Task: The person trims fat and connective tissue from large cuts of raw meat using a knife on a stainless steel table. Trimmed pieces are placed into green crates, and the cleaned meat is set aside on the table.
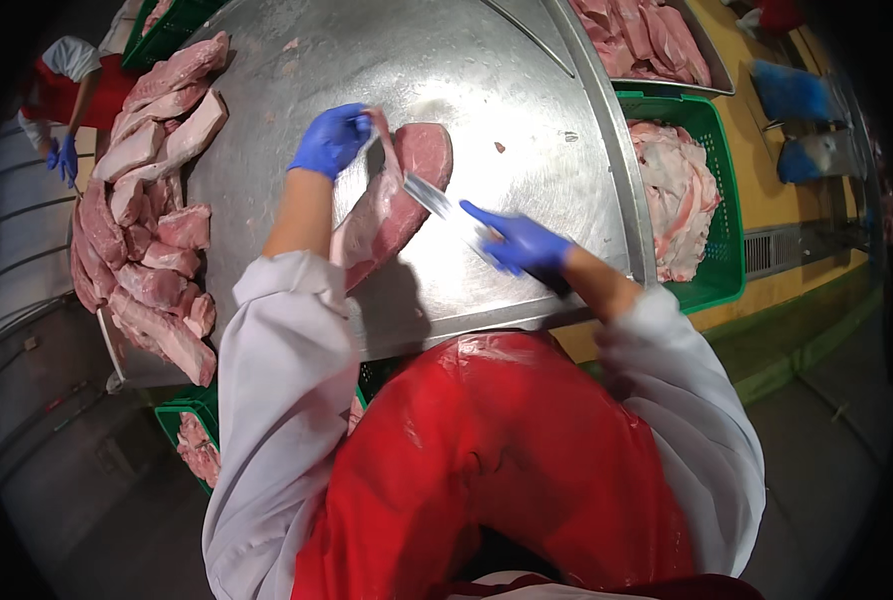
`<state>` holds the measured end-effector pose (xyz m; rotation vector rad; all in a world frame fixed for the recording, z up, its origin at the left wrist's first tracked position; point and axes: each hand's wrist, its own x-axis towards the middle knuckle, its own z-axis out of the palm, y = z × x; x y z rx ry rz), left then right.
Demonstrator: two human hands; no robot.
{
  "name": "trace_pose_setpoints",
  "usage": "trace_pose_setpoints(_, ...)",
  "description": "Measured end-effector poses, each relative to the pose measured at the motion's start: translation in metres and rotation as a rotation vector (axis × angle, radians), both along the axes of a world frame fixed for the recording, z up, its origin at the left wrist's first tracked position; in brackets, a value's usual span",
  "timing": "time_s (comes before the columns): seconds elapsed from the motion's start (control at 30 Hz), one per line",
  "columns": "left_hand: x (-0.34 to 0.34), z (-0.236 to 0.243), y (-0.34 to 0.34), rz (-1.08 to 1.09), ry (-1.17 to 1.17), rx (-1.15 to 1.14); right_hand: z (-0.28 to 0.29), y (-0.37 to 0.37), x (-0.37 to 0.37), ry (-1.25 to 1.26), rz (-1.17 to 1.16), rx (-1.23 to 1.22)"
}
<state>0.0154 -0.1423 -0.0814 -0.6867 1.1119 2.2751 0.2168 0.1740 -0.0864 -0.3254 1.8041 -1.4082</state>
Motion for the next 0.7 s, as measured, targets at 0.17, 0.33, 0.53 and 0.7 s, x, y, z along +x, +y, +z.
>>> trace_pose_setpoints(0.17,0.007,0.007,-0.060,-1.209,0.400,-1.596,0.005,0.064,0.035,-0.023,-0.302,-0.157)
trace_pose_setpoints(0.33,0.050,-0.005,-0.012,-1.259,0.619,-1.420,-0.007,-0.022,-0.058,-0.111,-0.496,-0.147)
trace_pose_setpoints(0.53,0.033,0.039,0.021,-1.420,0.960,-1.718,-0.023,-0.099,-0.105,-0.121,-0.269,-0.087)
trace_pose_setpoints(0.7,0.013,0.054,0.060,-1.607,1.062,-1.706,-0.003,-0.046,-0.028,-0.123,-0.116,-0.161)
